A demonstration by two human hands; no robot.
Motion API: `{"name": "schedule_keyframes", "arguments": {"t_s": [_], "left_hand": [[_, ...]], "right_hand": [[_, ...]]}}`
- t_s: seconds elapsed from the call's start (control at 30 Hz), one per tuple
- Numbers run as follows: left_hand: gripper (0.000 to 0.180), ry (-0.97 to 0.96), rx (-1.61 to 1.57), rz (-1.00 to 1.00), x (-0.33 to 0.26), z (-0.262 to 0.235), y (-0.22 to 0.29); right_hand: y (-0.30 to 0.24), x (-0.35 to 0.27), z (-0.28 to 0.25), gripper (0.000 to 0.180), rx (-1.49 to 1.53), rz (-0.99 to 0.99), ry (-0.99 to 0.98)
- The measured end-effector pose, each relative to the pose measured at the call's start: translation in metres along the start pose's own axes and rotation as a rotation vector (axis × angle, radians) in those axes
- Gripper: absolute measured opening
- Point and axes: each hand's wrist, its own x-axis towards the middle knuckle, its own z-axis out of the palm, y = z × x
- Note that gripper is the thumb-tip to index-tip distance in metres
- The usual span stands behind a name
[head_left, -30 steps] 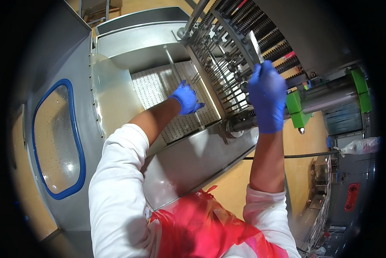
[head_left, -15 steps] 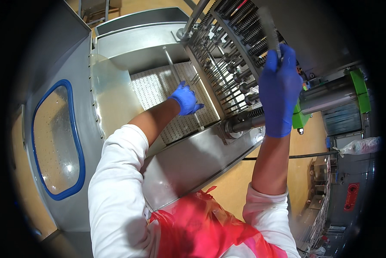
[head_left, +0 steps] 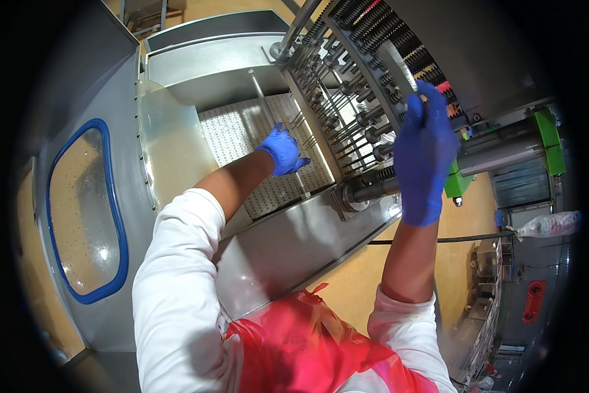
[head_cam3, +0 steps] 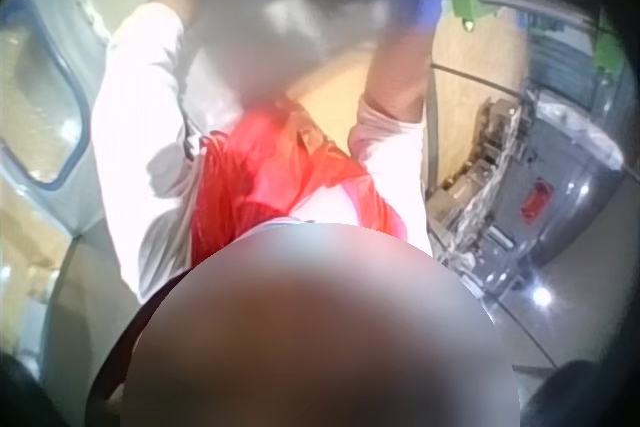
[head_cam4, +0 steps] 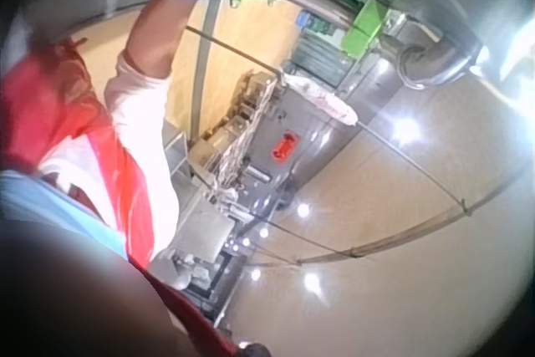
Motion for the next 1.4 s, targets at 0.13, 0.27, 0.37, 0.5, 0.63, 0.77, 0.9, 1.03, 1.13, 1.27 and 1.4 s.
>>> {"name": "schedule_keyframes", "arguments": {"t_s": [0.13,0.27,0.37,0.5,0.63,0.77,0.9,1.03,1.13,1.27,1.4], "left_hand": [[0.068,0.125,0.011,0.021,0.003,0.011,0.001],[0.067,0.127,0.025,0.042,0.009,0.01,0.003],[0.067,0.123,0.031,0.049,0.01,0.007,0.005],[0.065,0.115,0.02,0.028,0.003,0.011,-0.003],[0.065,0.132,0.051,0.051,0.008,0.008,0.004],[0.065,0.115,0.084,0.025,0.015,0.008,-0.001],[0.064,0.12,0.053,0.034,0.003,0.009,-0.001],[0.063,0.139,0.078,0.06,0.011,0.011,0.005],[0.064,0.119,0.117,0.047,0.018,0.012,0.003],[0.071,0.057,0.072,0.029,0.006,0.01,-0.001],[0.074,0.077,0.057,0.028,0.012,0.01,0.0]], "right_hand": [[0.015,-0.016,0.005,0.029,-0.01,-0.112,0.29],[0.063,-0.079,0.045,0.021,-0.327,0.142,-0.478],[0.065,-0.08,0.038,0.02,-0.166,0.2,-0.44],[0.009,-0.038,0.009,0.02,0.022,0.217,0.0],[0.063,-0.09,0.054,0.012,-0.108,0.141,-0.283],[0.044,-0.073,0.022,0.009,-0.145,0.154,-0.436],[0.003,-0.026,-0.01,0.016,-0.029,0.239,-0.069],[0.049,-0.072,0.046,0.014,-0.004,0.263,-0.067],[0.075,-0.093,0.052,0.018,-0.107,0.133,-0.373],[0.02,-0.028,0.004,0.019,-0.083,0.223,-0.152],[0.026,-0.053,0.03,0.015,0.045,0.264,0.03]]}}
